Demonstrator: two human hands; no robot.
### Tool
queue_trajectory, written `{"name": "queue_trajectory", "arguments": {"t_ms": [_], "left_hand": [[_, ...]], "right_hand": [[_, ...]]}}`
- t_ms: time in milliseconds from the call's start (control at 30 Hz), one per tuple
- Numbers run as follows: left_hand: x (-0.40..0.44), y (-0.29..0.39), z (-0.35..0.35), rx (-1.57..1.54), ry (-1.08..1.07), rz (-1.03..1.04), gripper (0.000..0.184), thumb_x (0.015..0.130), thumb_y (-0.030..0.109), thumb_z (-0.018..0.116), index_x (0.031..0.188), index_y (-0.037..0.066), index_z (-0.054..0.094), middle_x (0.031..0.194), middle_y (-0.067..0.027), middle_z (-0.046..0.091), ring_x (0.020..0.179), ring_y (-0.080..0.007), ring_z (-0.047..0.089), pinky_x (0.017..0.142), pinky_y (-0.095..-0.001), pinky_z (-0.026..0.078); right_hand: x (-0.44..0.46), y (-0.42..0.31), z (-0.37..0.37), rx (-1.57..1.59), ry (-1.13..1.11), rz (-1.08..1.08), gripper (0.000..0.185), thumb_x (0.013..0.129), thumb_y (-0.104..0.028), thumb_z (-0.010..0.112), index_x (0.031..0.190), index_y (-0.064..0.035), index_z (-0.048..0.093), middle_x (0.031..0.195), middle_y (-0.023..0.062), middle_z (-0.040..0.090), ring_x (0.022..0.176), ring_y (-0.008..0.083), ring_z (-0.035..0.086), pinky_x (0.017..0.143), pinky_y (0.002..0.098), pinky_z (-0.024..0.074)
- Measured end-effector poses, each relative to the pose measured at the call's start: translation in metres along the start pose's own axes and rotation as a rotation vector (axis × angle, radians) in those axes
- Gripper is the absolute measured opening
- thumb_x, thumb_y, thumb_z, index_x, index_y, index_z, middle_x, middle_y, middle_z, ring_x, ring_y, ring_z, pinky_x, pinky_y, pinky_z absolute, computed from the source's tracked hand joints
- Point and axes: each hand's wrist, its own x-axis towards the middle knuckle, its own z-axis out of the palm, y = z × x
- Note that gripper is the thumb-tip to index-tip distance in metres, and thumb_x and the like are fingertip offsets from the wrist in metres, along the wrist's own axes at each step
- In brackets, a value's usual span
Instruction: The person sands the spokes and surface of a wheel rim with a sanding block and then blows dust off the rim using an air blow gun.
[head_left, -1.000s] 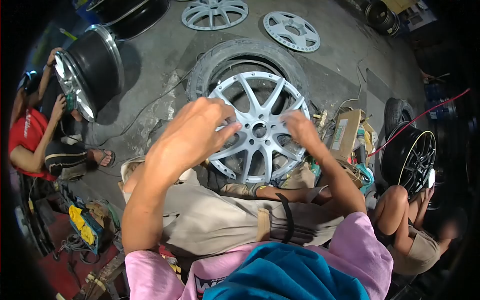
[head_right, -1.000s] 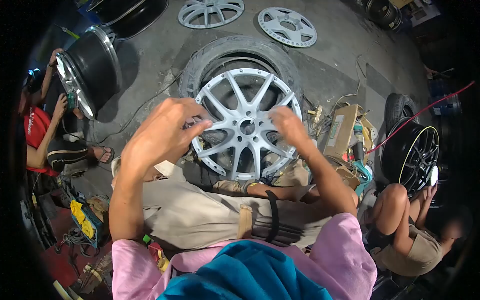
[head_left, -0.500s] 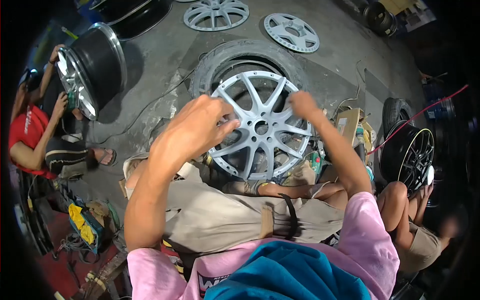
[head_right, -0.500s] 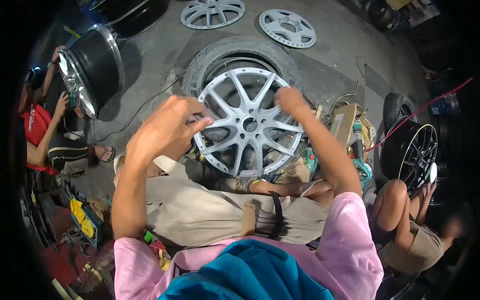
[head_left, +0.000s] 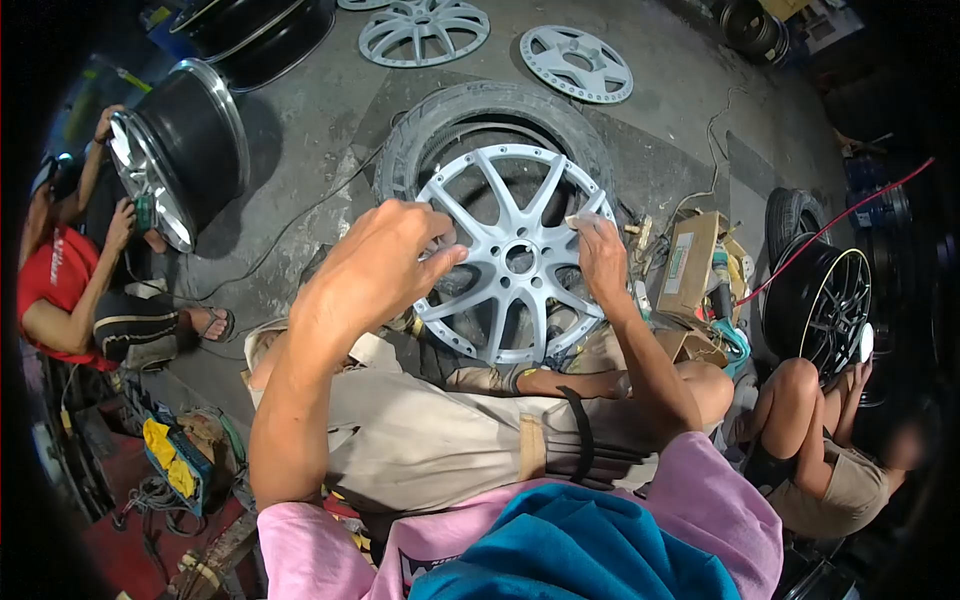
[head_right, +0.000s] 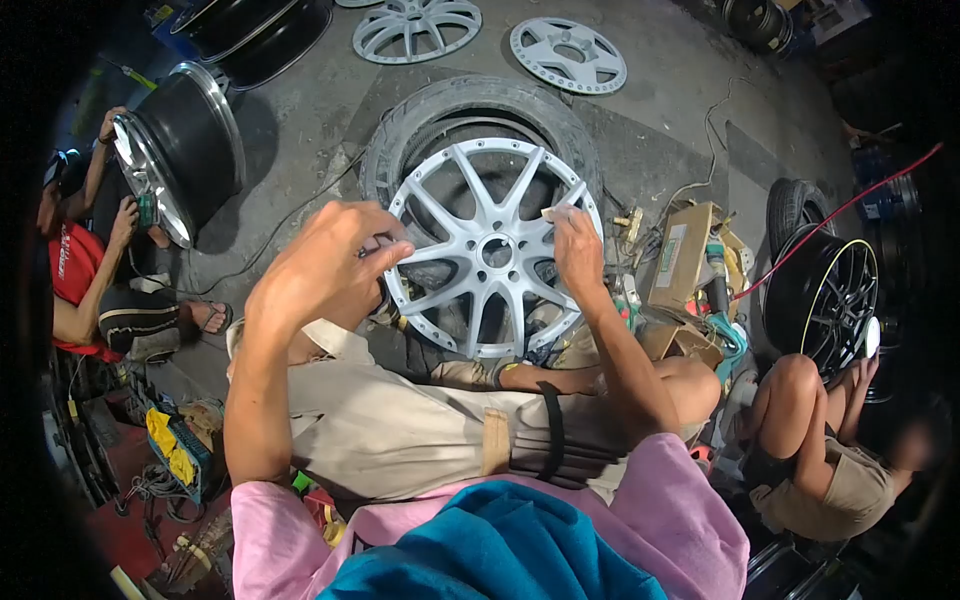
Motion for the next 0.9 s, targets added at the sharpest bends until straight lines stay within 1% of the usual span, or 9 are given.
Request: {"name": "queue_trajectory", "arguments": {"t_ms": [67, 133, 167, 233, 367, 467, 633, 700, 900], "left_hand": [[0.003, 0.013, -0.002, -0.038, -0.010, -0.064, 0.025, 0.094, 0.019, 0.076, 0.106, -0.003, 0.077, 0.100, -0.0264, 0.074, 0.094, -0.0445, 0.071, 0.082, -0.0468, 0.056], [0.004, 0.010, 0.004, -0.028, 0.003, -0.033, 0.024, 0.093, 0.019, 0.077, 0.105, -0.002, 0.077, 0.097, -0.0271, 0.073, 0.093, -0.0456, 0.071, 0.082, -0.0487, 0.056], [0.005, 0.010, 0.007, -0.029, 0.021, 0.007, 0.023, 0.093, 0.019, 0.077, 0.104, -0.002, 0.077, 0.095, -0.0277, 0.072, 0.092, -0.0466, 0.070, 0.081, -0.0506, 0.056], [0.008, 0.011, 0.005, -0.025, 0.012, 0.013, 0.024, 0.092, 0.018, 0.077, 0.105, -0.002, 0.077, 0.095, -0.0276, 0.072, 0.092, -0.0465, 0.070, 0.081, -0.0502, 0.056], [0.014, 0.002, 0.004, -0.011, 0.054, 0.081, 0.024, 0.092, 0.018, 0.078, 0.104, -0.003, 0.077, 0.095, -0.0269, 0.073, 0.091, -0.0464, 0.070, 0.082, -0.0493, 0.057], [0.014, 0.009, 0.003, -0.001, 0.033, 0.048, 0.025, 0.091, 0.017, 0.078, 0.104, -0.004, 0.077, 0.094, -0.0271, 0.073, 0.092, -0.0459, 0.071, 0.081, -0.0491, 0.057], [0.011, 0.007, 0.004, -0.049, -0.018, 0.027, 0.026, 0.096, 0.019, 0.074, 0.106, -0.005, 0.075, 0.100, -0.0278, 0.073, 0.093, -0.0462, 0.071, 0.080, -0.0465, 0.056], [0.012, 0.008, 0.004, -0.072, -0.039, 0.018, 0.026, 0.096, 0.018, 0.074, 0.106, -0.005, 0.075, 0.101, -0.0279, 0.073, 0.093, -0.0460, 0.071, 0.080, -0.0462, 0.056], [0.009, 0.010, 0.005, -0.050, 0.017, 0.056, 0.022, 0.095, 0.013, 0.073, 0.108, -0.004, 0.076, 0.102, -0.0267, 0.074, 0.095, -0.0447, 0.072, 0.083, -0.0450, 0.057]], "right_hand": [[0.003, 0.006, 0.010, -0.020, 0.048, 0.009, 0.020, 0.095, -0.006, 0.063, 0.109, -0.0055, 0.078, 0.102, 0.0181, 0.073, 0.099, 0.0393, 0.071, 0.089, 0.0462, 0.0557], [0.023, 0.043, 0.022, -0.108, 0.082, 0.568, 0.019, 0.094, -0.008, 0.065, 0.107, -0.0049, 0.079, 0.105, 0.0197, 0.075, 0.102, 0.0393, 0.072, 0.091, 0.0431, 0.0556], [0.028, 0.069, 0.030, -0.109, 0.083, 0.569, 0.019, 0.094, -0.008, 0.065, 0.107, -0.0049, 0.079, 0.105, 0.0197, 0.075, 0.102, 0.0393, 0.072, 0.091, 0.0431, 0.0556], [0.048, 0.088, 0.035, 0.074, 0.078, 0.837, 0.019, 0.094, -0.009, 0.066, 0.105, -0.0042, 0.080, 0.101, 0.0215, 0.074, 0.097, 0.0402, 0.072, 0.088, 0.0438, 0.0551], [0.018, 0.039, 0.007, 0.067, 0.020, 0.304, 0.022, 0.093, -0.004, 0.065, 0.109, -0.0053, 0.080, 0.098, 0.0193, 0.070, 0.096, 0.0397, 0.069, 0.088, 0.0463, 0.0536], [0.004, 0.013, -0.014, 0.048, -0.102, 0.080, 0.027, 0.092, -0.001, 0.064, 0.115, -0.0054, 0.078, 0.105, 0.0179, 0.069, 0.101, 0.0384, 0.066, 0.090, 0.0463, 0.0533], [0.004, -0.002, -0.015, 0.061, -0.311, 0.030, 0.030, 0.087, 0.001, 0.065, 0.115, -0.0011, 0.076, 0.108, 0.0177, 0.066, 0.104, 0.0360, 0.063, 0.095, 0.0447, 0.0520], [-0.010, -0.014, 0.000, -0.114, -0.483, -0.243, 0.035, 0.084, -0.001, 0.065, 0.118, 0.0010, 0.074, 0.112, 0.0164, 0.063, 0.107, 0.0350, 0.060, 0.098, 0.0436, 0.0511], [-0.011, -0.019, -0.009, -0.182, -0.566, -0.354, 0.030, 0.086, -0.006, 0.061, 0.114, 0.0007, 0.070, 0.112, 0.0129, 0.058, 0.108, 0.0321, 0.058, 0.098, 0.0418, 0.0510]]}}
